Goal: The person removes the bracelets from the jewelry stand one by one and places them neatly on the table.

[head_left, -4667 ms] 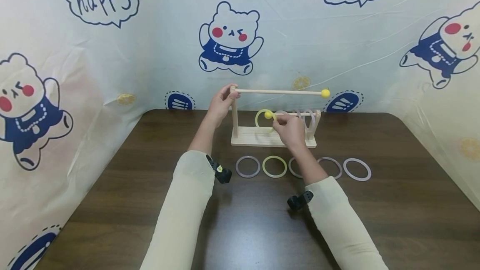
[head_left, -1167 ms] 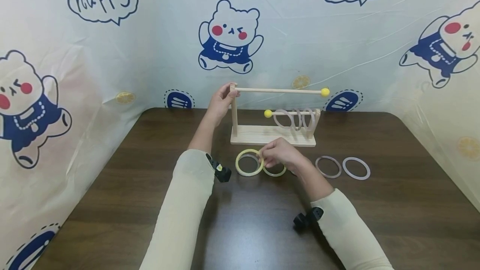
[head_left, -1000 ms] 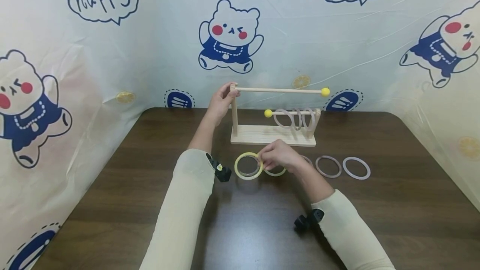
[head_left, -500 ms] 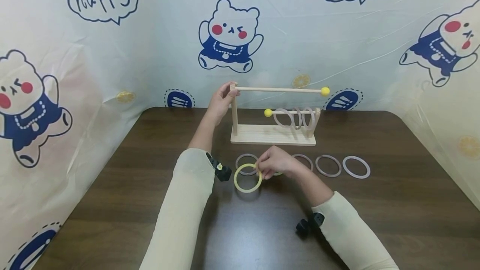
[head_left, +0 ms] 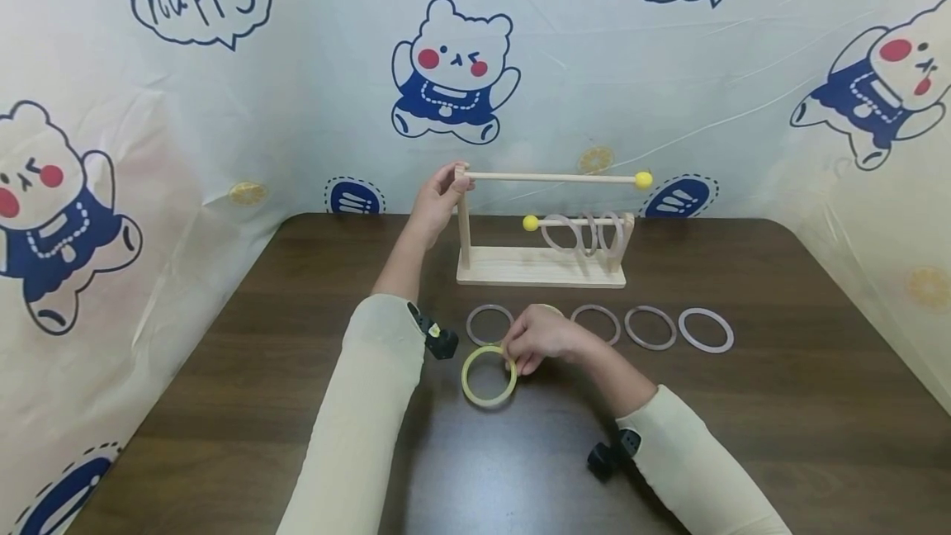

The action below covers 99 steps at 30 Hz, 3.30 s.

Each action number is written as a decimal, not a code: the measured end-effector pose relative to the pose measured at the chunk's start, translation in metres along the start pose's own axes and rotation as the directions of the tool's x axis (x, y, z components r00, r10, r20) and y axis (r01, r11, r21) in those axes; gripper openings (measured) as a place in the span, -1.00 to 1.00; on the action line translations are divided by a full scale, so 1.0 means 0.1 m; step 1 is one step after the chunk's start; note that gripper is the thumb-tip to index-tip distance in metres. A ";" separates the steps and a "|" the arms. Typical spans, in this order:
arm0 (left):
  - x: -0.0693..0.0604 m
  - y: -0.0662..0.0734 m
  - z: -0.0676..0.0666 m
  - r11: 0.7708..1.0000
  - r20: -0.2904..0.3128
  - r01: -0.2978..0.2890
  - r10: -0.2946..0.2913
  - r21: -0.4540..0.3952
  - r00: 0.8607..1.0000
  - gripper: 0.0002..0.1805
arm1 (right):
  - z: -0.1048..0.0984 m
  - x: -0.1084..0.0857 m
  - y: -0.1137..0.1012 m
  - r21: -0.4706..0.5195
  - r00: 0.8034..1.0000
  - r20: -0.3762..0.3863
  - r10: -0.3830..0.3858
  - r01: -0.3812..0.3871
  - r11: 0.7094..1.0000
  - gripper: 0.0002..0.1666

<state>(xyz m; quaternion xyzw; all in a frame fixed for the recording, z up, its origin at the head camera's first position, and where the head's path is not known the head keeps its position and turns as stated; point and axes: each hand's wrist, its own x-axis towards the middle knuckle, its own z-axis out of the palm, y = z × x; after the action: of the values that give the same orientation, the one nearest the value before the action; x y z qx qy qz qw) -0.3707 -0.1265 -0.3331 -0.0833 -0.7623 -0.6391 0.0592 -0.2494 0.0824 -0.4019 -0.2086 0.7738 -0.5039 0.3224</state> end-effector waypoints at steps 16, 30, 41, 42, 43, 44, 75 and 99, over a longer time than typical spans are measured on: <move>-0.03 0.07 0.00 1.000 0.019 0.021 -0.021 -0.012 1.000 -0.52 | 0.05 0.02 0.07 -0.059 1.000 0.016 -0.006 0.007 0.998 -0.84; -0.12 0.20 0.01 0.999 0.015 0.042 -0.042 -0.010 0.999 -0.53 | 0.07 0.00 0.03 -0.322 0.998 -0.064 0.027 -0.046 0.946 -0.85; -0.18 0.27 0.01 0.999 0.014 0.048 -0.048 0.009 0.999 -0.54 | 0.09 0.01 0.00 -0.400 0.993 -0.115 0.038 -0.081 0.913 -0.84; -0.17 0.26 0.01 0.999 0.015 0.049 -0.049 0.003 0.999 -0.54 | 0.09 0.02 0.00 -0.404 0.993 -0.116 0.037 -0.081 0.911 -0.83; -0.15 0.23 0.00 0.999 0.016 0.048 -0.048 -0.002 0.999 -0.53 | 0.09 0.02 0.00 -0.409 0.993 -0.116 0.038 -0.082 0.909 -0.82; -0.13 0.20 0.00 0.999 0.016 0.046 -0.046 -0.004 0.999 -0.53 | 0.08 0.02 0.00 -0.414 0.993 -0.116 0.036 -0.081 0.907 -0.82; -0.10 0.18 -0.01 0.999 0.023 0.036 -0.035 -0.016 0.999 -0.53 | -0.66 -0.06 -0.23 -0.557 0.582 -0.709 -0.398 -0.114 0.823 -0.79; 0.00 0.00 -0.01 1.000 -0.003 0.002 -0.002 0.015 1.000 -0.53 | -0.99 0.01 -0.10 -0.484 0.443 -0.813 -0.377 -0.156 0.861 -0.77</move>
<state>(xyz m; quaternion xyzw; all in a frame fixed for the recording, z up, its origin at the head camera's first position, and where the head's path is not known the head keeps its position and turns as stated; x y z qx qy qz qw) -0.3710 -0.1272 -0.3324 -0.0810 -0.7670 -0.6336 0.0605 -0.3205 0.1412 -0.3651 -0.0401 0.9098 -0.3422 -0.2313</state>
